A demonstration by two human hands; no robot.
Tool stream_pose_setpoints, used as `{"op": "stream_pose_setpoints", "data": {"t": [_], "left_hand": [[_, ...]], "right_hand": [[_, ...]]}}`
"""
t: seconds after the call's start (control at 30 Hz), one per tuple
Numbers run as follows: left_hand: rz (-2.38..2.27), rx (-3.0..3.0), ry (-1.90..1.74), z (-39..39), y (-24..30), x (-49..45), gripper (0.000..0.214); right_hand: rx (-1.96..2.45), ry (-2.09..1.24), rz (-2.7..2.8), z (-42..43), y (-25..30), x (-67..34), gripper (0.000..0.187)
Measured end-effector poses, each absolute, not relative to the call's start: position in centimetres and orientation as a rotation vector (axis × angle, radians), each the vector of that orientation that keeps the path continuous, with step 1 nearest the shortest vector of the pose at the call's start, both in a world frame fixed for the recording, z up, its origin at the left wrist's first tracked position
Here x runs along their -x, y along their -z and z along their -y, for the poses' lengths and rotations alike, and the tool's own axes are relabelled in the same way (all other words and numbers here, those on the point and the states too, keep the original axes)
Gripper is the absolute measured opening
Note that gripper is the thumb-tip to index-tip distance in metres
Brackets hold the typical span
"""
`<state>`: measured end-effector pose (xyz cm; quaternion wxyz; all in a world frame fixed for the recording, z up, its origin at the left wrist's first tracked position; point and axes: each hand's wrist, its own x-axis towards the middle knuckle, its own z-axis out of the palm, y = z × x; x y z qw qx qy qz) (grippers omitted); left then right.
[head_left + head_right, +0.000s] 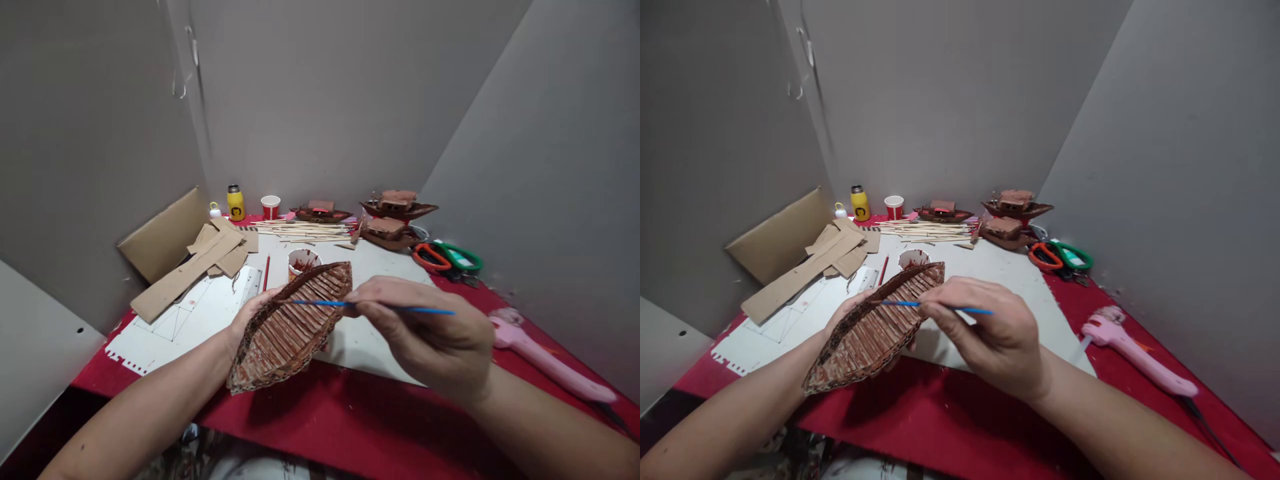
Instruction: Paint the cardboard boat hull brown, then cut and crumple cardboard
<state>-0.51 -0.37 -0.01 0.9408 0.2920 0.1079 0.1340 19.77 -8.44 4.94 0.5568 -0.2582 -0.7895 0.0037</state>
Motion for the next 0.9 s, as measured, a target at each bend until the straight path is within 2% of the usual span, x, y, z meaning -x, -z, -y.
{"op": "stream_pose_setpoints", "data": {"t": [0.17,0.27,0.47,0.63,0.73,0.9], "left_hand": [[-0.281,-0.541,-0.334,0.8,-0.1,0.4,0.038],[-0.307,-0.51,-0.384,1.0,-0.1,0.3,0.034],[-0.281,-0.602,-0.311,0.6,-1.0,0.3,0.047],[-0.34,-0.625,-0.404,0.9,-0.8,0.1,0.043],[-0.349,-0.613,-0.498,1.0,-0.6,0.2,0.04],[-0.249,-0.692,-0.347,0.4,-0.7,0.6,0.043]], "right_hand": [[0.534,-0.149,1.953,9.3,-5.4,-19.3,0.017],[0.496,-0.097,2.047,9.2,-5.5,-19.1,0.014],[0.697,0.02,1.685,8.4,-4.7,-20.7,0.022],[0.534,-0.092,1.964,9.9,-5.4,-19.5,0.021],[0.497,0.02,2.146,10.0,-5.8,-19.0,0.016],[0.664,0.184,2.029,8.9,-5.4,-20.4,0.021]]}}
